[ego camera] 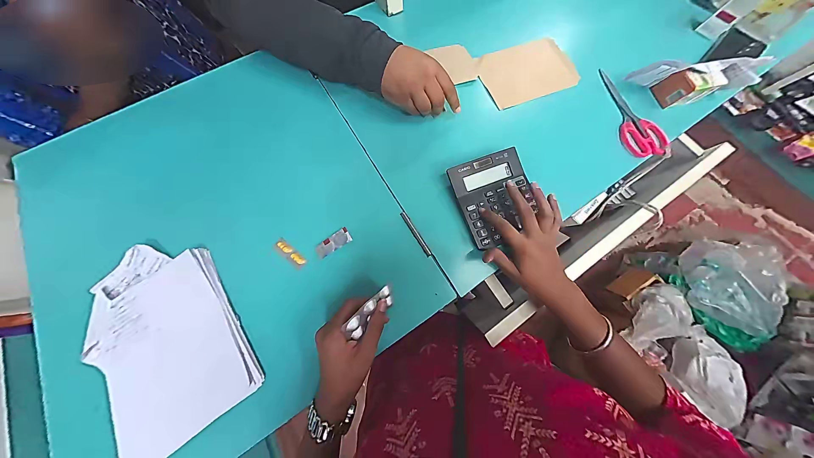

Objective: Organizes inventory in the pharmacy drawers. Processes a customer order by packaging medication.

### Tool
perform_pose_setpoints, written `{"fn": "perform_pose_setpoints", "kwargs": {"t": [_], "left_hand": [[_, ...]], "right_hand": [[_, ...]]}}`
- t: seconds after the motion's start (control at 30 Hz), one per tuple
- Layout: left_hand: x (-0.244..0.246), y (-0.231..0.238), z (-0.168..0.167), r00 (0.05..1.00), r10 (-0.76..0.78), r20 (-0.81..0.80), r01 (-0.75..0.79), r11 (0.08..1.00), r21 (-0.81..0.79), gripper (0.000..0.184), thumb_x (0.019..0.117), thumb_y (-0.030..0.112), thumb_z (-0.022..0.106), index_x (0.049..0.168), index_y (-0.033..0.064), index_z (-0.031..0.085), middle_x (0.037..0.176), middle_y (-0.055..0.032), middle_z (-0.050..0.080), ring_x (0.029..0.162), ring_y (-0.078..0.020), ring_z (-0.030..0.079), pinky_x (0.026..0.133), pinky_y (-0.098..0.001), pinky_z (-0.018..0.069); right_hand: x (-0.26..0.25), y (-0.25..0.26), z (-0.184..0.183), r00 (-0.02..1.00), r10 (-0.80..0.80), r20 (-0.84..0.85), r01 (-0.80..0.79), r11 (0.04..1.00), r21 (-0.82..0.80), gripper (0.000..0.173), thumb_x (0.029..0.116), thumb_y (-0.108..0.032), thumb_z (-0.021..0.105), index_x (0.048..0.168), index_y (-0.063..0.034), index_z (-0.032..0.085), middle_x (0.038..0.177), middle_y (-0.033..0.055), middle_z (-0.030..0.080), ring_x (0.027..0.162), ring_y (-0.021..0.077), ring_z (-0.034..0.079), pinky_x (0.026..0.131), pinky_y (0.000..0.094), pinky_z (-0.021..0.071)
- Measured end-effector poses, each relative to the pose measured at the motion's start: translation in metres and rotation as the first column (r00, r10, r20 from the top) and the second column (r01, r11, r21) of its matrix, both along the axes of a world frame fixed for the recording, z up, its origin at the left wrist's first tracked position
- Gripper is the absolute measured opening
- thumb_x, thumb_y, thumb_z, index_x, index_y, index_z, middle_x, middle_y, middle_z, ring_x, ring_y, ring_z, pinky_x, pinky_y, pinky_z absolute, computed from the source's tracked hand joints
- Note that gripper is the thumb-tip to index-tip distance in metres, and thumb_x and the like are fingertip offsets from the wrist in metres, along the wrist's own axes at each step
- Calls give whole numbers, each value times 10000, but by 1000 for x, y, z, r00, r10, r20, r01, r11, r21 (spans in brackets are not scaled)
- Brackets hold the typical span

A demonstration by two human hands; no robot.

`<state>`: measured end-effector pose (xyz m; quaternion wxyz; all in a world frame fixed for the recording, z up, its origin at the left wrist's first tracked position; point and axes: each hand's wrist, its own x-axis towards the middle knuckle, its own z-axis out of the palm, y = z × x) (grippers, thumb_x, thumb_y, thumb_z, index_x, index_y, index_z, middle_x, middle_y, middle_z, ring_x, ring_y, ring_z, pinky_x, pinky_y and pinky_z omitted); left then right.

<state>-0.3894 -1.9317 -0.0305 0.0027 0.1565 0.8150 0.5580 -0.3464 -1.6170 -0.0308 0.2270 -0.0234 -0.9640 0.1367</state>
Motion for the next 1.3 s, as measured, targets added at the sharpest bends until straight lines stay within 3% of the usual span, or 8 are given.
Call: {"fn": "perform_pose_setpoints", "kwargs": {"t": [0.2, 0.27, 0.43, 0.73, 0.87, 0.97, 1.13, 1.3], "left_hand": [[-1, 1, 0, 1000, 5, -1, -5, 1000, 27, 242, 936, 227, 670, 918, -14, 686, 759, 37, 723, 660, 51, 675, 612, -136, 574], [0, 1, 0, 1000, 12, 1, -12, 1000, 15, 251, 932, 229, 671, 917, -20, 686, 753, 30, 723, 649, 52, 672, 602, -134, 570], [0, 1, 1, 1000, 4, 16, -4, 1000, 19, 238, 937, 220, 664, 922, -16, 685, 760, 33, 721, 652, 58, 666, 600, -128, 562], [0, 1, 1, 1000, 11, 11, -11, 999, 30, 227, 941, 217, 662, 922, -9, 682, 766, 38, 724, 662, 48, 677, 606, -136, 573], [0, 2, 1, 1000, 13, 20, -13, 1000, 21, 254, 940, 240, 668, 918, -12, 685, 759, 33, 722, 656, 58, 670, 610, -131, 568], [0, 3, 2, 1000, 21, 18, -21, 1000, 6, 259, 939, 241, 663, 911, -16, 683, 748, 29, 720, 643, 60, 663, 599, -125, 558], [0, 2, 1, 1000, 17, 12, -16, 1000, -10, 244, 943, 222, 657, 923, -19, 690, 751, 20, 721, 643, 50, 666, 599, -131, 560], [0, 3, 1, 1000, 32, 1, -32, 999, -7, 238, 931, 214, 659, 904, -21, 688, 743, 26, 718, 639, 46, 668, 599, -136, 564]], "right_hand": [[17, 13, 0, 971, -85, -225, 83, 996, -19, 659, 1029, -686, 275, 1054, -188, 707, 1501, 172, 515, 1493, 407, 306, 1218, 586, 165], [23, 18, -3, 973, -110, -201, 107, 994, -24, 664, 1033, -666, 320, 1005, -169, 760, 1475, 187, 558, 1469, 476, 334, 1197, 647, 168], [19, 6, -3, 976, -6, -217, 4, 1000, -8, 696, 1003, -733, 243, 1124, -207, 683, 1505, 155, 515, 1494, 389, 318, 1222, 575, 170], [12, -1, -3, 991, 82, -102, -82, 997, 4, 714, 988, -751, 249, 1178, -250, 721, 1538, 158, 495, 1506, 440, 284, 1184, 687, 120], [23, 12, -6, 967, 47, -249, -59, 997, -44, 620, 1048, -652, 271, 1077, -213, 708, 1494, 51, 557, 1520, 326, 288, 1242, 527, 116], [21, 14, -14, 965, 28, -261, -48, 996, -72, 639, 1041, -654, 316, 1001, -168, 729, 1408, 80, 638, 1481, 375, 364, 1235, 552, 144], [6, 4, -5, 989, 6, -150, -13, 999, -43, 762, 997, -745, 220, 1168, -223, 749, 1503, 117, 553, 1495, 480, 291, 1172, 724, 89], [10, 16, -3, 978, -140, -156, 133, 990, -53, 800, 1014, -716, 150, 1193, -196, 731, 1546, 163, 495, 1498, 508, 261, 1186, 707, 76]]}}
